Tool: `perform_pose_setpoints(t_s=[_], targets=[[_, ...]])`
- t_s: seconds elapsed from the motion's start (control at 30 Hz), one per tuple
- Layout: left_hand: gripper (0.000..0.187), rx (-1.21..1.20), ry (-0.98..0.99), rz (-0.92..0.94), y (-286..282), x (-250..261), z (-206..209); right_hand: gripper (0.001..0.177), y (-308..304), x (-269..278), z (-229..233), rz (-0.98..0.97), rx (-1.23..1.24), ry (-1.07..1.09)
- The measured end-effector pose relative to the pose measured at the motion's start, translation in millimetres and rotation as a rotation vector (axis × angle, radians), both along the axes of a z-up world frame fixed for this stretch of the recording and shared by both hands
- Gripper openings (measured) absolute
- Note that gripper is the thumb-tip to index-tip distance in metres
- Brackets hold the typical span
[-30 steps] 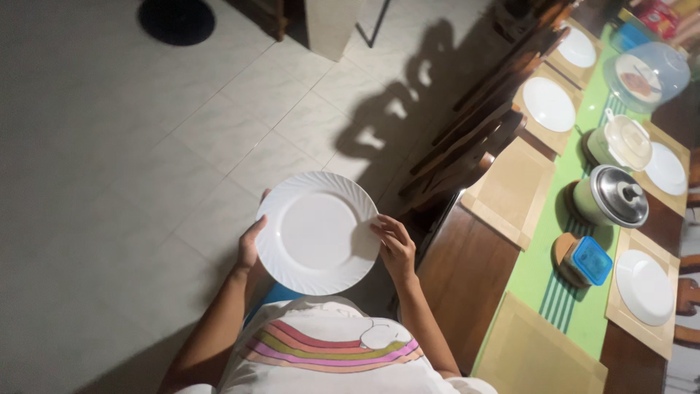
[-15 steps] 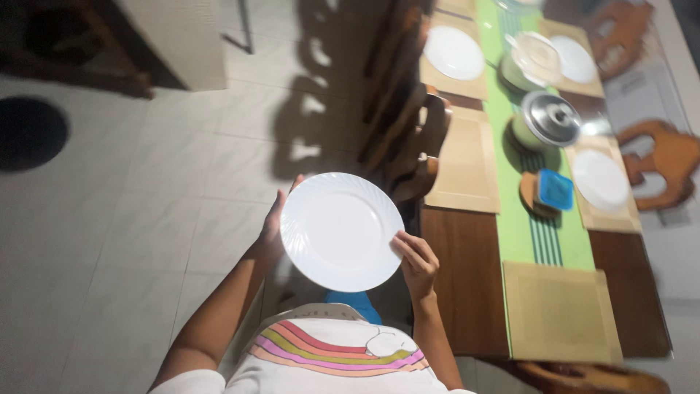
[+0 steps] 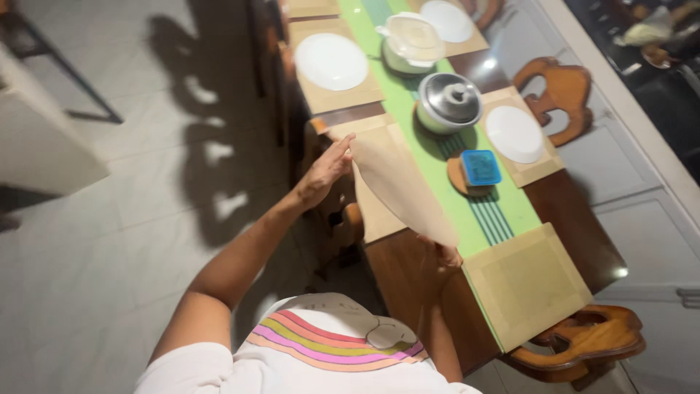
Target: The person takes plates and glasses from a dish rack and places them on placemats on a dining table.
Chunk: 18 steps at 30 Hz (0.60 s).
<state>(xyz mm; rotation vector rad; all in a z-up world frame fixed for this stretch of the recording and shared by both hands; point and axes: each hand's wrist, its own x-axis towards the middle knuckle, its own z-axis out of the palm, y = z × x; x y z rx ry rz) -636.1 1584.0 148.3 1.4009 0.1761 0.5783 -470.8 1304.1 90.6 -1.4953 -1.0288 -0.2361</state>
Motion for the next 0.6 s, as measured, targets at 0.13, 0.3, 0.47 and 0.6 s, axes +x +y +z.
perform_pose_setpoints(t_s=[0.13, 0.3, 0.47, 0.6], targets=[[0.088, 0.387, 0.187, 0.031, 43.2, 64.2, 27.3, 0.007, 24.1, 49.9, -29.1, -0.057, 0.043, 0.364], [0.072, 0.523, 0.426, -0.098, 99.3, 143.2, 22.2, 0.067, 68.6, 81.9, -30.9, -0.120, 0.036, 0.670], [0.069, 0.386, 0.817, -0.376, 182.0, 226.1, -99.1, 0.063, 96.5, 86.9, -78.7, -0.209, -0.117, 0.846], [0.089, 1.356, 0.224, -0.918, 216.9, 267.1, -173.9, 0.064, 115.3, 78.2, -125.0, -0.308, -0.260, 0.996]])
